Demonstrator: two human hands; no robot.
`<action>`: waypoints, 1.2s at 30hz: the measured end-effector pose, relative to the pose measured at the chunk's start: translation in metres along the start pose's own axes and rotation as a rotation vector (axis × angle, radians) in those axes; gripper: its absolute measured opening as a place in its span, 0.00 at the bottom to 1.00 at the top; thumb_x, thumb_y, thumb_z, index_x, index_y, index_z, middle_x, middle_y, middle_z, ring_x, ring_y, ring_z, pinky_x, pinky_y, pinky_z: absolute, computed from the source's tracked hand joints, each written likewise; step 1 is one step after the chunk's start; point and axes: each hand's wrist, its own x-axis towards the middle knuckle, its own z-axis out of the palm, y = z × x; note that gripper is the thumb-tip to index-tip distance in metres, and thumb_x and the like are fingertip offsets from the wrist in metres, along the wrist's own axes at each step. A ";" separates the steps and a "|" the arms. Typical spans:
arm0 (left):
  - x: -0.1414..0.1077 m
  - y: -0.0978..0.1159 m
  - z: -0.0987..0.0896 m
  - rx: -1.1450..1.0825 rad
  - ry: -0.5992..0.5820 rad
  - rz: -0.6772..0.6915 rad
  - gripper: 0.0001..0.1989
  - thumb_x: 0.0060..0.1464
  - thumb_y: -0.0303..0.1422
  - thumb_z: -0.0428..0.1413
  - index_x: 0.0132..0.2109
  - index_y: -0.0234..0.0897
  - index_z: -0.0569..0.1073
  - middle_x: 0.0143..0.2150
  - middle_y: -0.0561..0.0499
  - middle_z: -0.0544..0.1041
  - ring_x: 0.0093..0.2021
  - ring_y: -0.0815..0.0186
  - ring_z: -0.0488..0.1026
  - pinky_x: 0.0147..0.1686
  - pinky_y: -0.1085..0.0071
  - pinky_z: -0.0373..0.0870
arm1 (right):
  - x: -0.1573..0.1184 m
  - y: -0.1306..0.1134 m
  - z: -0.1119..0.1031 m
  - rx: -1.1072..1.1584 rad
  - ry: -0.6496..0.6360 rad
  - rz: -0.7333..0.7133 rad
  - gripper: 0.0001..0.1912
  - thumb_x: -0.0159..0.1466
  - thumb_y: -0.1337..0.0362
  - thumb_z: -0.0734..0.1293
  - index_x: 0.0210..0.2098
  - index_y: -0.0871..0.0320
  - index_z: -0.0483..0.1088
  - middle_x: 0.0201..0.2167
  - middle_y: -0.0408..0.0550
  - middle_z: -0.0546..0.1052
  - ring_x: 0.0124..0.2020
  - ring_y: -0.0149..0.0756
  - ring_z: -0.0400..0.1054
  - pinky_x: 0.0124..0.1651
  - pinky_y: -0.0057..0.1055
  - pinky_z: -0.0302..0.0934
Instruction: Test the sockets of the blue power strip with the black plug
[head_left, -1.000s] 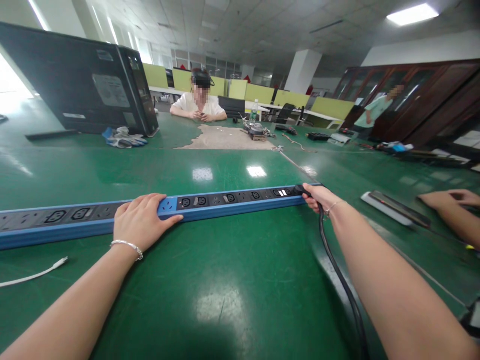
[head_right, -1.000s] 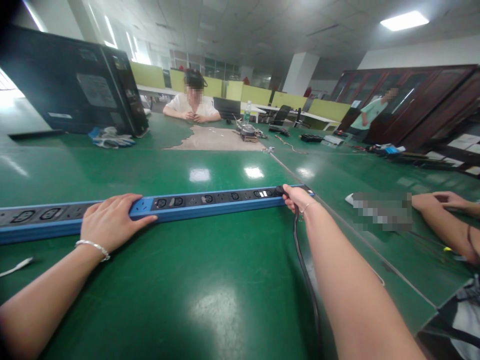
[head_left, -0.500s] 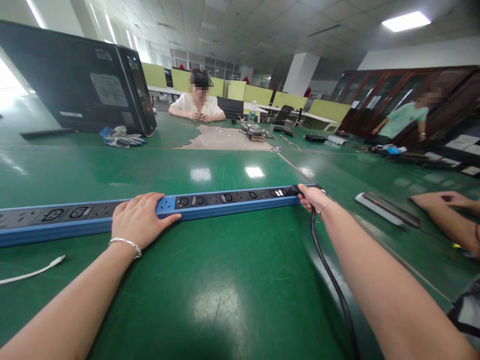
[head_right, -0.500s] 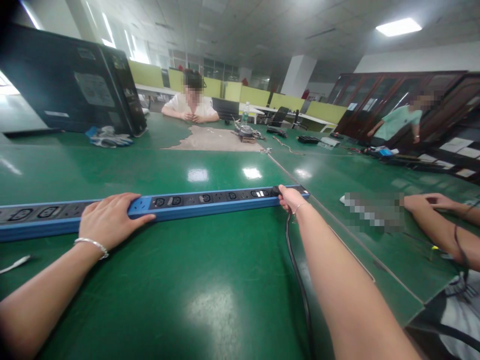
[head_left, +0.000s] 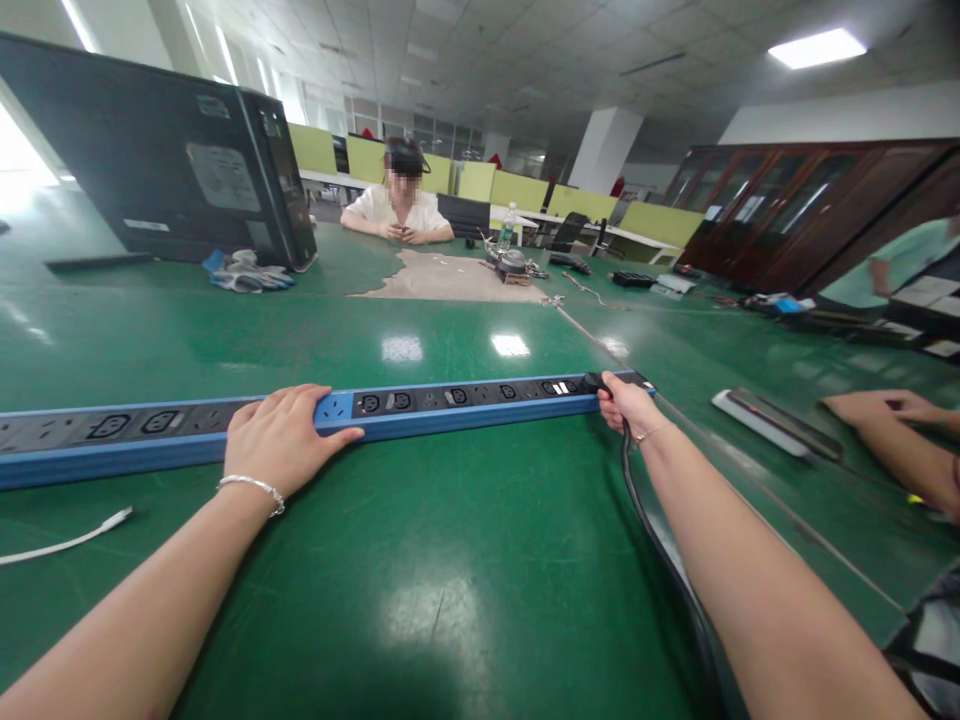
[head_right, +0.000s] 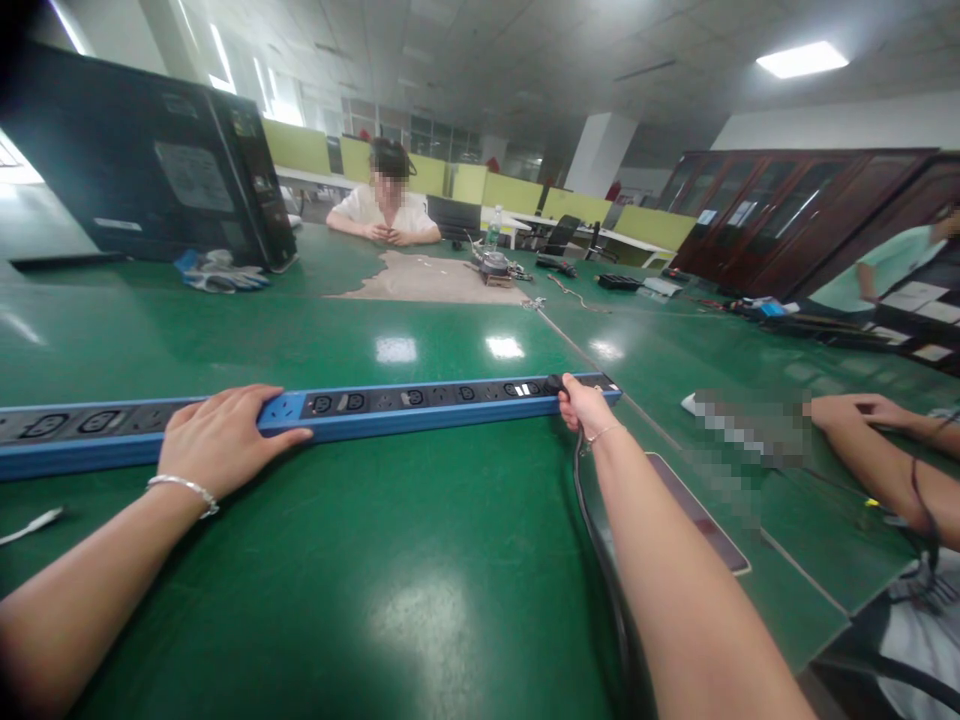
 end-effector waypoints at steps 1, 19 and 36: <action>0.000 0.000 0.000 0.001 0.001 -0.002 0.34 0.48 0.57 0.48 0.56 0.39 0.66 0.56 0.41 0.70 0.58 0.51 0.64 0.55 0.54 0.55 | -0.002 0.000 0.001 0.027 0.026 0.004 0.22 0.68 0.50 0.50 0.22 0.54 0.51 0.06 0.31 0.49 0.06 0.22 0.41 0.11 0.21 0.35; 0.001 0.002 -0.002 -0.003 -0.023 -0.009 0.35 0.48 0.57 0.48 0.56 0.39 0.65 0.57 0.41 0.70 0.58 0.50 0.63 0.56 0.54 0.54 | -0.021 -0.057 -0.020 0.273 0.100 -0.328 0.24 0.67 0.44 0.48 0.22 0.53 0.50 0.09 0.34 0.47 0.09 0.24 0.40 0.11 0.24 0.37; 0.000 0.002 -0.003 0.084 -0.004 0.020 0.35 0.49 0.59 0.46 0.55 0.39 0.65 0.55 0.42 0.71 0.55 0.51 0.66 0.53 0.55 0.59 | -0.010 -0.021 -0.053 0.093 0.068 0.167 0.21 0.69 0.52 0.51 0.24 0.56 0.55 0.08 0.31 0.46 0.08 0.22 0.38 0.12 0.21 0.34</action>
